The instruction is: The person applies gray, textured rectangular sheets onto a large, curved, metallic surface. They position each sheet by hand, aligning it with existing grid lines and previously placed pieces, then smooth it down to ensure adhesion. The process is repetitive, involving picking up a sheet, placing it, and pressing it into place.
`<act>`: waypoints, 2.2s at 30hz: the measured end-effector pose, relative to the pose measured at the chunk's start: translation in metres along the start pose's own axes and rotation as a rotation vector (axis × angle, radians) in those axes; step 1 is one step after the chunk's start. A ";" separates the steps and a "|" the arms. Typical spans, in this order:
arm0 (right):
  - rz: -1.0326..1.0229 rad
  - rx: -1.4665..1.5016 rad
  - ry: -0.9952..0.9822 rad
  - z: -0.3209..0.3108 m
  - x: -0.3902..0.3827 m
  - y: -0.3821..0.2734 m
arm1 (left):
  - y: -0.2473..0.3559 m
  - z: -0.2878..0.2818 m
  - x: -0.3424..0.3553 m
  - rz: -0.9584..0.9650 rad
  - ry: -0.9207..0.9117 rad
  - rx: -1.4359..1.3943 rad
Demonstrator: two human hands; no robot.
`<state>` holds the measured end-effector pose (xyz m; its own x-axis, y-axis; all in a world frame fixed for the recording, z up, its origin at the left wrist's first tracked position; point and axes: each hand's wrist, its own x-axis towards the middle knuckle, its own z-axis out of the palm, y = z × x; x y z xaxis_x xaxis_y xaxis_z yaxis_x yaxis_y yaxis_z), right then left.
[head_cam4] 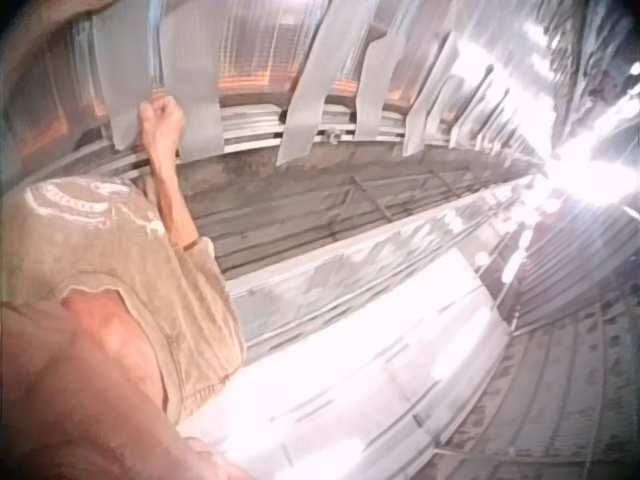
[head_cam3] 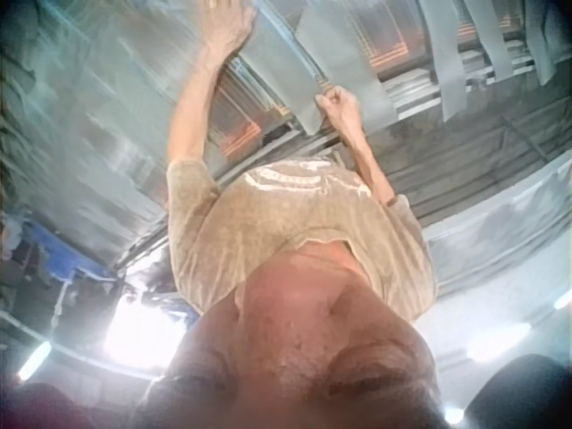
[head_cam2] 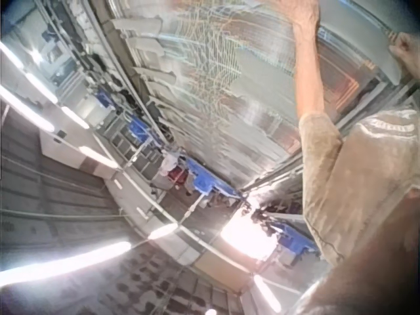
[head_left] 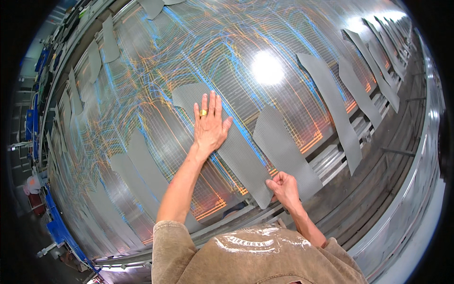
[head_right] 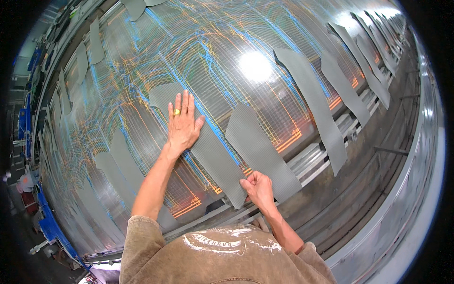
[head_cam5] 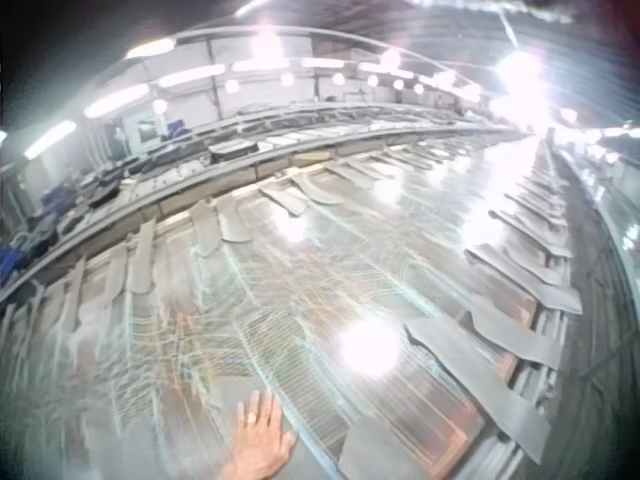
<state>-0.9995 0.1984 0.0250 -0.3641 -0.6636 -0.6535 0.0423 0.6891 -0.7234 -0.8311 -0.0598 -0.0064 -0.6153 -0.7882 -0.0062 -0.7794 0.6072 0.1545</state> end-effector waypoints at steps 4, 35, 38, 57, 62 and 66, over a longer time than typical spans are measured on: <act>-0.021 -0.043 0.001 -0.005 -0.005 -0.004 | 0.038 0.003 -0.038 0.087 -0.082 -0.052; -0.354 -0.552 0.201 0.006 -0.014 0.005 | 0.134 0.006 -0.174 0.233 -0.172 -0.102; -0.341 -0.606 0.131 0.009 -0.013 0.005 | 0.136 0.009 -0.177 0.227 -0.121 -0.080; -0.979 -0.481 0.069 -0.080 -0.075 0.025 | 0.147 0.018 -0.177 0.265 -0.004 0.020; -0.946 -0.456 0.211 -0.095 -0.075 0.020 | 0.144 0.013 -0.178 0.278 -0.120 0.007; -0.901 -0.478 0.413 -0.106 -0.068 0.015 | 0.142 0.021 -0.180 0.321 -0.049 0.007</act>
<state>-1.0726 0.2841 0.0823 -0.3681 -0.8926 0.2602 -0.7272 0.1020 -0.6788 -0.8340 0.1702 -0.0040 -0.8348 -0.5505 -0.0058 -0.5450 0.8250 0.1492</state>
